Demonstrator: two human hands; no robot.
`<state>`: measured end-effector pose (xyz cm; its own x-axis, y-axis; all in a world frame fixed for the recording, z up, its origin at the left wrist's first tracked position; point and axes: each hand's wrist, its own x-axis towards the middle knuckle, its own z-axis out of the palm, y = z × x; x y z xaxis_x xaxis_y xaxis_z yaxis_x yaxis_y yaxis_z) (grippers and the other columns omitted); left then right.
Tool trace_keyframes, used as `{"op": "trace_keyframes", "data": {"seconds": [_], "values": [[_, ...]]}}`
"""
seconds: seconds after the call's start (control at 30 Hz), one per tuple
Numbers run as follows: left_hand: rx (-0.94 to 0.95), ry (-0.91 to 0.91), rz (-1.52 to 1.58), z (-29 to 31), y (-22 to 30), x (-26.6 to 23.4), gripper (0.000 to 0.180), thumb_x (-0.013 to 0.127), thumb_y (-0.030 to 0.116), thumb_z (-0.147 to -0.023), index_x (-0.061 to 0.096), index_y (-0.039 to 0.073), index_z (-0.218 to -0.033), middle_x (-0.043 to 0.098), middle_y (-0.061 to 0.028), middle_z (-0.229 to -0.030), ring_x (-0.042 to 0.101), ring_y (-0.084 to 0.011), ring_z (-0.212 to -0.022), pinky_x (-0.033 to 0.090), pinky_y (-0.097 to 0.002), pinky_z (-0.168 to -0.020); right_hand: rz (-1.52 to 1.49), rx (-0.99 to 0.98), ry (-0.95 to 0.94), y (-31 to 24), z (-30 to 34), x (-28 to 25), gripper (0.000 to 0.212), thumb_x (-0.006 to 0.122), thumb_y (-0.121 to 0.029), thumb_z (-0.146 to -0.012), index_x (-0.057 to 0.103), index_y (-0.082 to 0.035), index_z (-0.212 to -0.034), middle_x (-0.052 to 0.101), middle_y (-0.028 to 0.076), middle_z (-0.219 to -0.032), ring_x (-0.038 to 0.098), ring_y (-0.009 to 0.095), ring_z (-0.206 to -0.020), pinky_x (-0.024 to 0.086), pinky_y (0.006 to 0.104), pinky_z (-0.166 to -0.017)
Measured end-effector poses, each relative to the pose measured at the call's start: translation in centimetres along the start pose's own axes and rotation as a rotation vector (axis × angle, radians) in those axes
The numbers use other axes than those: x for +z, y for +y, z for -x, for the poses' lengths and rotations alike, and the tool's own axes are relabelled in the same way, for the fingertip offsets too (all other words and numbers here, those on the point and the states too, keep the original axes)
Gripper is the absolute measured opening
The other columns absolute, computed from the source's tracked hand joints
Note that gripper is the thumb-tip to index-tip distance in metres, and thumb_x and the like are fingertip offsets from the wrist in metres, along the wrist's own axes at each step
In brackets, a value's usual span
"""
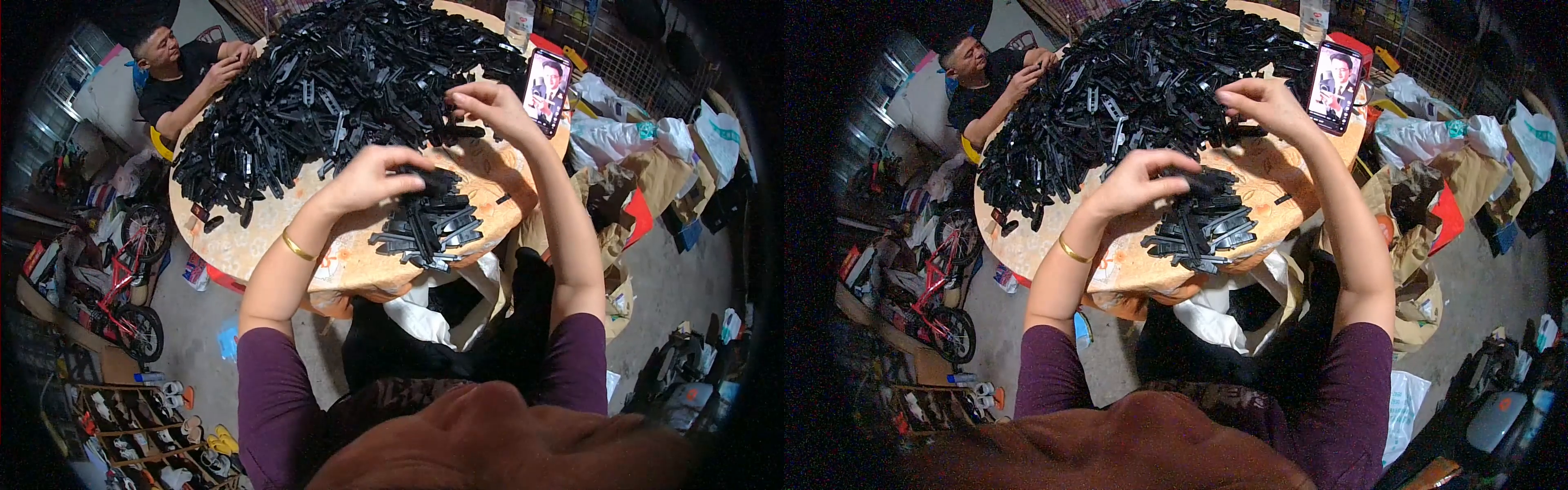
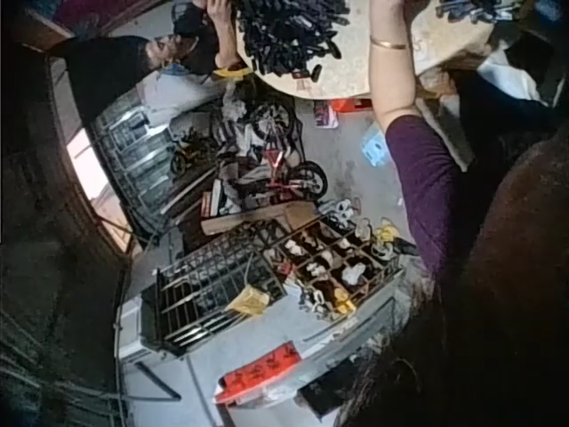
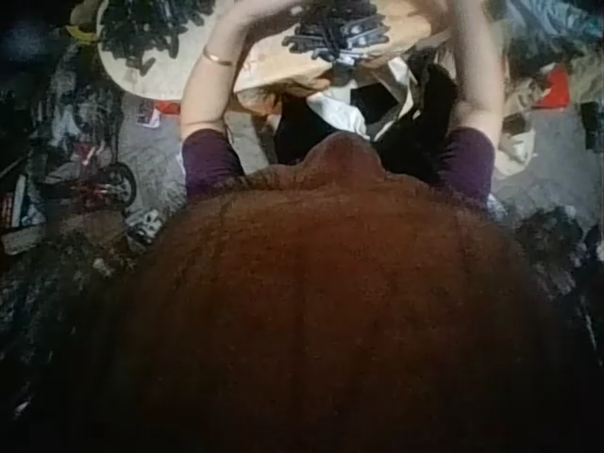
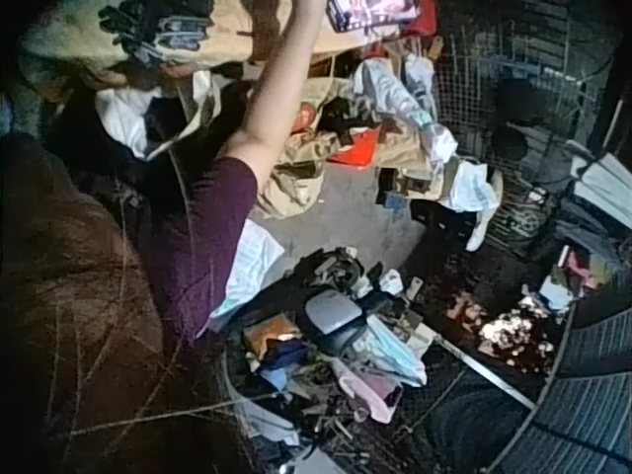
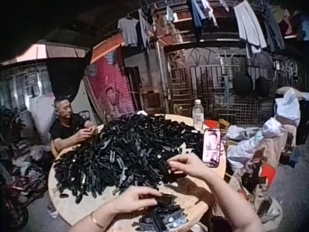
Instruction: The person assembles plastic components by hand, picking pieces from a pile, fitting smaller parts into the plastic frames, and placing the assembled items onto the table.
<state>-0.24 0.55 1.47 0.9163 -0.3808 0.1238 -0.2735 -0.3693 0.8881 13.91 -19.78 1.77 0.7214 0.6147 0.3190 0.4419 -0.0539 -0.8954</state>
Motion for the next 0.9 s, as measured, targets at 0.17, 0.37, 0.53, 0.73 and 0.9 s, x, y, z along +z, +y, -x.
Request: {"op": "trace_keyframes", "data": {"seconds": [0.17, 0.37, 0.53, 0.73, 0.9], "values": [[-0.067, -0.069, 0.062, -0.7, -0.8, 0.4, 0.023, 0.062, 0.012, -0.08, 0.063, 0.001, -0.1, 0.065, -0.0087, -0.091, 0.059, -0.015, -0.086, 0.046, -0.0282, -0.078, 0.442, -0.106, 0.02, 4.0, -0.2, -0.9, 0.02, 0.056, -0.005, -0.077, 0.066, -0.004, -0.095, 0.067, 0.012, -0.087, 0.065, 0.019, -0.079, 0.051, 0.028, -0.073], [0.269, 0.427, -1.006, -1.2, -4.4, -0.5, 0.028, 0.061, 0.002, -0.071, 0.06, 0.0, -0.099, 0.059, -0.0122, -0.099, 0.049, -0.0283, -0.102, 0.04, -0.038, -0.087, 0.932, -0.069, -0.031, 3.1, 0.0, -0.8, 0.022, 0.062, -0.014, -0.07, 0.065, -0.003, -0.089, 0.064, 0.015, -0.084, 0.062, 0.03, -0.081, 0.049, 0.0375, -0.075], [0.195, 0.337, -1.111, -1.7, -3.9, -0.5, 0.025, 0.061, 0.004, -0.069, 0.061, 0.001, -0.093, 0.057, -0.0101, -0.091, 0.049, -0.0268, -0.094, 0.04, -0.0359, -0.082, 0.928, -0.048, -0.166, 3.7, 0.1, -0.6, 0.024, 0.062, -0.016, -0.067, 0.065, -0.003, -0.087, 0.063, 0.018, -0.081, 0.061, 0.032, -0.078, 0.049, 0.0379, -0.072], [0.214, 0.291, -1.282, -1.5, -4.0, -0.1, 0.009, 0.056, 0.009, -0.072, 0.058, 0.006, -0.08, 0.053, -0.007, -0.086, 0.048, -0.0238, -0.092, 0.037, -0.0354, -0.08, 0.535, -0.005, -0.013, 1.5, 0.5, 0.7, 0.031, 0.061, -0.013, -0.072, 0.059, -0.002, -0.1, 0.062, 0.01, -0.079, 0.058, 0.018, -0.069, 0.048, 0.0292, -0.068], [0.307, 0.264, -1.351, -2.1, -4.1, 0.3, 0.011, 0.05, 0.009, -0.075, 0.053, 0.007, -0.086, 0.055, -0.0058, -0.095, 0.047, -0.0225, -0.1, 0.034, -0.0392, -0.085, 0.188, -0.03, -0.187, 0.1, 0.6, 2.0, 0.021, 0.066, -0.01, -0.078, 0.06, -0.001, -0.097, 0.06, 0.002, -0.077, 0.054, 0.006, -0.066, 0.045, 0.0213, -0.058]]}}
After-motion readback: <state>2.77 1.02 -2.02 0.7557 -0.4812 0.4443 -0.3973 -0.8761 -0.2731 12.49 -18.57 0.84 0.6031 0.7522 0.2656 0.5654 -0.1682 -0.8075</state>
